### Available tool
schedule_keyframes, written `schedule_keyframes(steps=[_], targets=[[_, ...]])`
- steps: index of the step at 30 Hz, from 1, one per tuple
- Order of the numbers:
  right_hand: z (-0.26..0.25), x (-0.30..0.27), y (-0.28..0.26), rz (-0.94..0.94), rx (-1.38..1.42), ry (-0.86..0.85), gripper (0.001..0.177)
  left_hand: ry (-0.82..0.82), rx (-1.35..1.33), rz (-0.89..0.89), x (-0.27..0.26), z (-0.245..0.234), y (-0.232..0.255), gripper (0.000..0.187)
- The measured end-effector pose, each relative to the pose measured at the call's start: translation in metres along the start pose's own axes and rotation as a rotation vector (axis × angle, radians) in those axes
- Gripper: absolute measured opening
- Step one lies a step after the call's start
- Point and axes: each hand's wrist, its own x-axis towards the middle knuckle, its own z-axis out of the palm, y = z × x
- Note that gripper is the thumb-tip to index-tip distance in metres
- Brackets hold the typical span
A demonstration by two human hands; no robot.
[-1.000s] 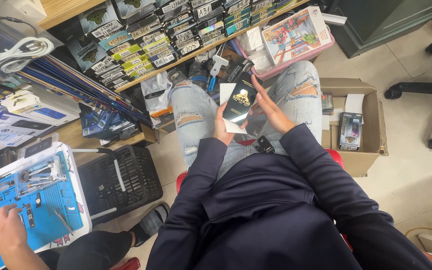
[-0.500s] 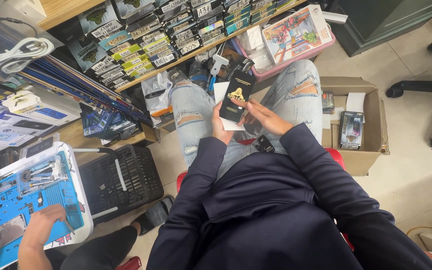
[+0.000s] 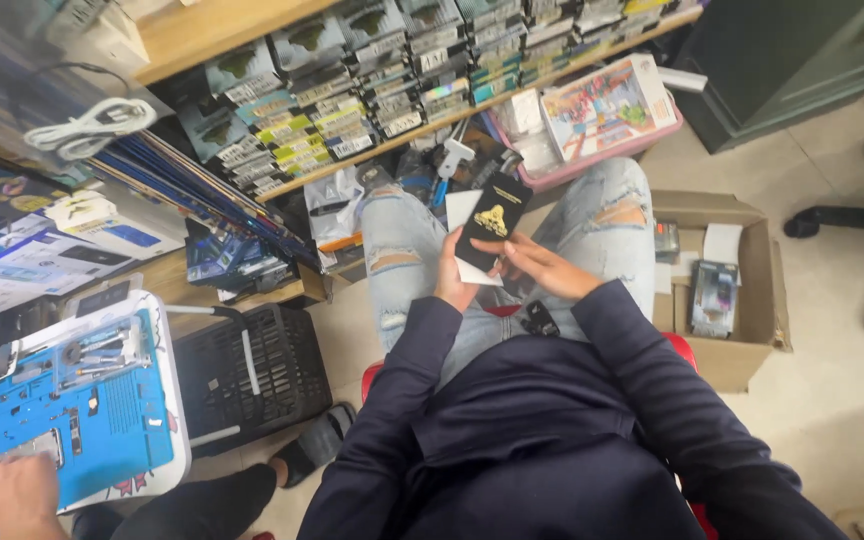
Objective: The person is unpacking, inspecting, and organizing screen protector packages from a cardboard box.
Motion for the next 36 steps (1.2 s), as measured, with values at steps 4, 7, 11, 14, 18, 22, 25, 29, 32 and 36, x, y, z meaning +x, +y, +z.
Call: schedule_keyframes(steps=[4, 7, 11, 14, 18, 22, 25, 29, 32, 36], targets=[[0.007, 0.001, -0.025, 0.213, -0.085, 0.025, 0.069, -0.005, 0.02, -0.005, -0.002, 0.006, 0.002, 0.039], [0.011, -0.007, -0.047, 0.194, -0.102, 0.023, 0.069, 0.019, 0.019, 0.007, 0.001, -0.002, 0.0, 0.038], [-0.001, -0.002, -0.016, -0.006, 0.006, -0.014, 0.063, 0.119, 0.042, -0.012, 0.0, -0.001, 0.003, 0.033], [-0.003, -0.003, -0.001, -0.02, 0.019, 0.011, 0.067, 0.164, 0.034, -0.039, -0.013, 0.016, 0.006, 0.034], [0.009, -0.015, -0.044, 0.065, 0.037, 0.028, 0.071, 0.208, -0.004, -0.058, -0.017, 0.015, 0.007, 0.035], [0.004, -0.005, -0.017, 0.01, 0.058, 0.041, 0.067, 0.158, 0.017, -0.023, -0.02, 0.019, 0.012, 0.034], [-0.003, 0.005, 0.014, -0.059, 0.077, 0.09, 0.069, 0.069, 0.047, -0.009, -0.011, 0.008, 0.014, 0.033], [-0.022, 0.021, 0.061, -0.117, 0.259, 0.326, 0.085, -0.056, 0.014, -0.032, -0.007, 0.015, 0.007, 0.034], [-0.034, 0.013, 0.054, -0.125, 0.348, 0.43, 0.073, -0.122, 0.016, -0.045, -0.013, 0.022, 0.004, 0.034], [-0.031, 0.002, 0.044, -0.172, 0.268, 0.473, 0.068, -0.134, 0.054, -0.084, -0.013, 0.028, -0.003, 0.032]])
